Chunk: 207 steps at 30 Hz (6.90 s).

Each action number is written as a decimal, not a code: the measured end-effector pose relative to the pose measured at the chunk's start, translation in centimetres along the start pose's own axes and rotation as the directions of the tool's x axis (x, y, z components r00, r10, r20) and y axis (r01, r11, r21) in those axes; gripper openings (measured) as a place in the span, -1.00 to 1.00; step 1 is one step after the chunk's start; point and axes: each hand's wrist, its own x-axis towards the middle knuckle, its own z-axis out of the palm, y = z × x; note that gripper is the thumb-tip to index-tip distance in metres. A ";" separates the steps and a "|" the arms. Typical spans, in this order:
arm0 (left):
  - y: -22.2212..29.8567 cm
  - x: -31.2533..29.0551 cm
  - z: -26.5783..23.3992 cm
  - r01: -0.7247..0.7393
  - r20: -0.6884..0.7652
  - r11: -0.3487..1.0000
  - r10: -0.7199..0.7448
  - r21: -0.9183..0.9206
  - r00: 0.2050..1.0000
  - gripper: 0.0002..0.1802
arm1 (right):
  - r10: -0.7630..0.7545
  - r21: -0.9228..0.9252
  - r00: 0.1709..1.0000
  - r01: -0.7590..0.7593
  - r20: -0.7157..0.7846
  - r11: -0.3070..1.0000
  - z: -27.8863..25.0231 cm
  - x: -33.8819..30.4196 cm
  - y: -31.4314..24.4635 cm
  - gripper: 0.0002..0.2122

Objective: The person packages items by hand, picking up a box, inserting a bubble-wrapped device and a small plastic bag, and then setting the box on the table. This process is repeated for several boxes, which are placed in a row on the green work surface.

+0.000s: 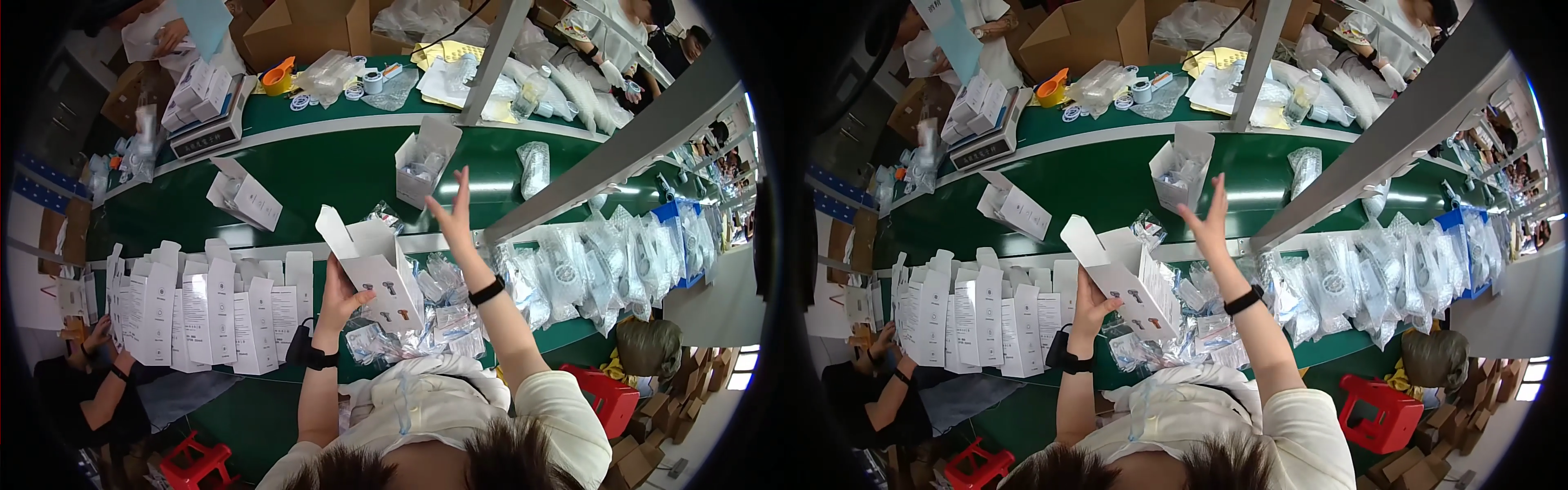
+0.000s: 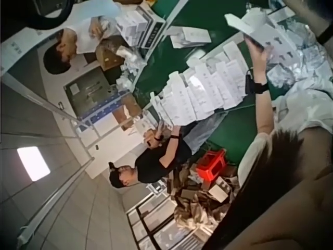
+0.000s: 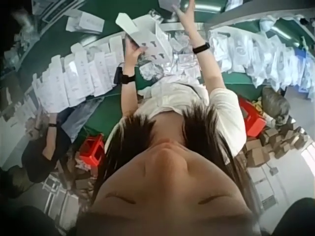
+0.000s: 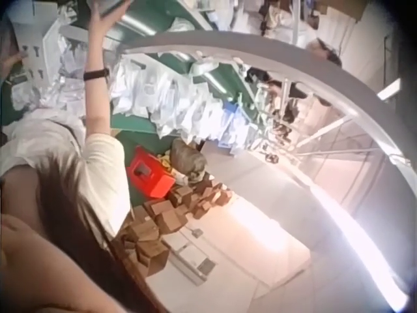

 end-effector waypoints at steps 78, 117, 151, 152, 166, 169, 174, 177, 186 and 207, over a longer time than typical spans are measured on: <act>0.5 -6.0 -1.7 -0.216 -0.422 0.885 0.396 0.413 0.816 -0.24 | -0.488 0.361 0.635 0.331 0.598 0.872 4.5 -2.6 -12.4 -0.71; 4.0 -0.8 0.0 0.057 -0.260 0.712 0.179 0.700 0.949 -0.87 | -0.235 0.601 0.935 0.030 0.266 0.799 -1.1 -8.7 -10.7 -0.75; -1.1 -4.8 -7.4 0.362 -0.347 -0.120 0.125 0.924 0.929 -0.27 | -0.145 0.191 0.980 0.118 0.135 0.974 5.4 8.3 -0.8 -0.04; -2.0 -4.7 -7.5 0.351 -0.338 -0.138 0.107 0.926 0.935 -0.27 | -0.146 0.061 0.984 0.140 0.104 0.988 6.1 8.8 -0.2 -0.05; -3.8 -4.4 -1.1 0.458 -0.467 0.174 0.015 0.872 0.884 -0.29 | 0.611 -0.351 0.557 -0.830 -0.562 0.434 -3.2 13.1 11.4 -0.22; -2.8 -4.0 -4.7 0.513 -0.378 0.544 -0.348 0.664 0.858 -0.23 | 0.718 -0.290 0.525 -0.851 -0.457 0.439 -2.8 12.5 13.0 -0.14; -7.2 -4.4 -8.5 0.515 -0.105 0.695 -0.543 0.502 0.833 -0.17 | 0.545 -0.045 0.758 -0.597 -0.360 0.801 -3.0 11.3 12.3 -0.22; -2.5 -3.8 -6.4 0.469 -0.225 0.816 -0.413 0.338 0.882 -0.17 | 0.508 0.416 0.836 -0.394 -0.210 0.820 -2.3 8.9 6.3 -0.33; 4.6 -1.8 0.9 -0.050 -0.001 0.555 0.092 0.831 0.996 -0.23 | 0.507 0.925 0.798 -0.381 0.324 0.009 0.0 -4.0 -11.4 -0.60; -2.6 -1.5 -2.3 -0.204 -0.174 0.709 0.422 0.675 0.890 -0.19 | -0.221 -0.129 0.927 0.270 0.303 0.954 0.7 -4.3 -4.2 -0.63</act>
